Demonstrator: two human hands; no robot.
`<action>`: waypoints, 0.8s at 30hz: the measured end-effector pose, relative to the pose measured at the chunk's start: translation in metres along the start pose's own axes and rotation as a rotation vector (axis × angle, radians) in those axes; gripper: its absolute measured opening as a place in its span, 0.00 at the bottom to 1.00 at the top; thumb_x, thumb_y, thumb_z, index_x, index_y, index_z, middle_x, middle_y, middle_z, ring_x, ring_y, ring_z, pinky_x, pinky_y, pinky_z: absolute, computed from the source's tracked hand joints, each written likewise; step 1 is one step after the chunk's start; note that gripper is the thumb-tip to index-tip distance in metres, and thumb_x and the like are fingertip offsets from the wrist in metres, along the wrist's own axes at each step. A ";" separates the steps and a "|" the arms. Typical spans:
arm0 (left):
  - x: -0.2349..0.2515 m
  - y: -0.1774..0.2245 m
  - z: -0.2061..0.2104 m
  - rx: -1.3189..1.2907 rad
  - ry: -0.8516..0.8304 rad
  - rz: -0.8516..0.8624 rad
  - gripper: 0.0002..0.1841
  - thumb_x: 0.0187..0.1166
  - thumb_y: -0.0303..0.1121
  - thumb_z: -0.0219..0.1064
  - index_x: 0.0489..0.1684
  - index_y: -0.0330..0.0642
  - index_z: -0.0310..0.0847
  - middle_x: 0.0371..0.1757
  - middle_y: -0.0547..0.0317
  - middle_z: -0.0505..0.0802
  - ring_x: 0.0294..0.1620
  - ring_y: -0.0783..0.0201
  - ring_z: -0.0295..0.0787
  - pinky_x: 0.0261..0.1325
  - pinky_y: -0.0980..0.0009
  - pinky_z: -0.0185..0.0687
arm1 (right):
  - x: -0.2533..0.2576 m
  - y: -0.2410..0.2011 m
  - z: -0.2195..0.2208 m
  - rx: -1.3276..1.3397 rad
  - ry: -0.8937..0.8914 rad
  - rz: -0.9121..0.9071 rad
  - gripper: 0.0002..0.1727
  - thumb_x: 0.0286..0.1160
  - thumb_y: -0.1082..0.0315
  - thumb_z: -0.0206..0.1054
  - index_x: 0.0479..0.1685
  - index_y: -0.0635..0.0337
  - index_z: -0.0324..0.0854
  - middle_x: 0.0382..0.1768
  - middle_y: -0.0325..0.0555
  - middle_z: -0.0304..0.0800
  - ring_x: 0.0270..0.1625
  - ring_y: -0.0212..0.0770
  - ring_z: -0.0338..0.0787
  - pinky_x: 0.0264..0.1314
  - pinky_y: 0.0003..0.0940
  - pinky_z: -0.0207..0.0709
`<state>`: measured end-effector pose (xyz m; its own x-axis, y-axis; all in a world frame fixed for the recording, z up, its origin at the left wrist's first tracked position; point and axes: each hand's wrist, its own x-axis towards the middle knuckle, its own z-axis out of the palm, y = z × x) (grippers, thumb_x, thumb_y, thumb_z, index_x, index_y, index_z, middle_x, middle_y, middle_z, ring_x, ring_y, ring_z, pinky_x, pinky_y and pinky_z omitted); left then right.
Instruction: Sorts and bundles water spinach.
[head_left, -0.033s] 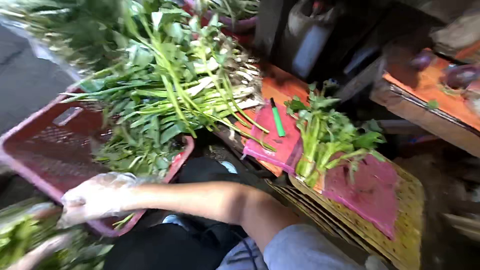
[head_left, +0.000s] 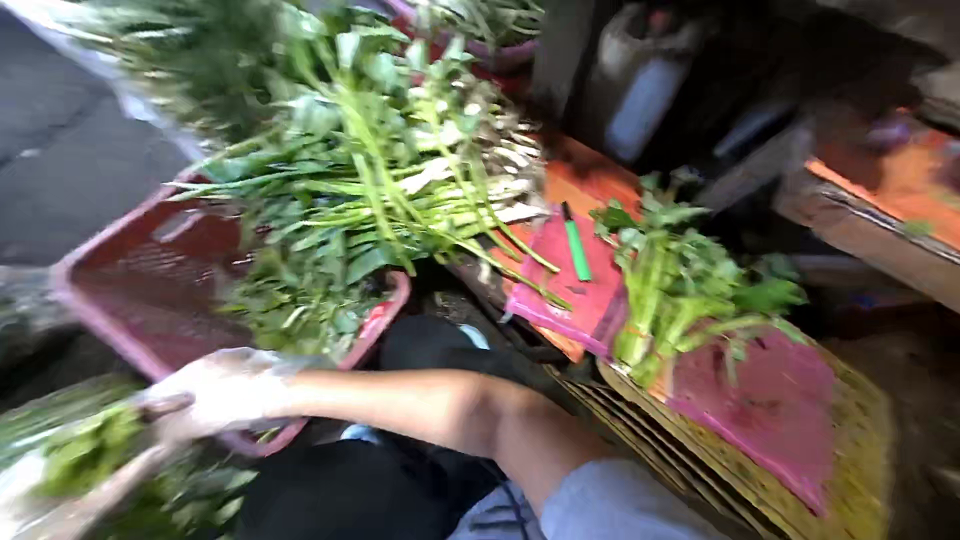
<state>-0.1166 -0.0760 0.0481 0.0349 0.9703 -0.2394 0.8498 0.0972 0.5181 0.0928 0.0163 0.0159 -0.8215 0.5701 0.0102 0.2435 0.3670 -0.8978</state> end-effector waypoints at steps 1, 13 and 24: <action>-0.008 0.013 0.000 0.067 0.046 -0.104 0.38 0.73 0.47 0.76 0.77 0.27 0.72 0.71 0.30 0.84 0.75 0.44 0.80 0.81 0.52 0.70 | 0.004 -0.003 0.007 0.090 0.002 -0.003 0.13 0.76 0.67 0.72 0.51 0.67 0.90 0.50 0.57 0.93 0.58 0.51 0.90 0.65 0.52 0.79; -0.010 -0.006 0.014 -0.132 0.366 -0.229 0.20 0.72 0.36 0.78 0.58 0.34 0.87 0.50 0.44 0.93 0.52 0.52 0.90 0.62 0.46 0.82 | 0.021 0.008 0.021 1.342 -0.136 -0.029 0.23 0.79 0.72 0.42 0.67 0.50 0.76 0.34 0.35 0.87 0.32 0.32 0.88 0.40 0.33 0.87; -0.024 -0.014 0.043 -0.202 0.607 0.041 0.55 0.60 0.36 0.81 0.92 0.35 0.49 0.59 0.44 0.92 0.54 0.65 0.91 0.64 0.60 0.85 | 0.022 -0.026 0.032 0.341 -0.036 -0.323 0.35 0.60 0.62 0.85 0.71 0.60 0.80 0.69 0.53 0.81 0.56 0.37 0.88 0.54 0.34 0.87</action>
<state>-0.1062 -0.1099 0.0112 -0.2889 0.9212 0.2608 0.7360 0.0395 0.6758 0.0525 -0.0039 0.0252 -0.8459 0.4386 0.3033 -0.2062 0.2556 -0.9445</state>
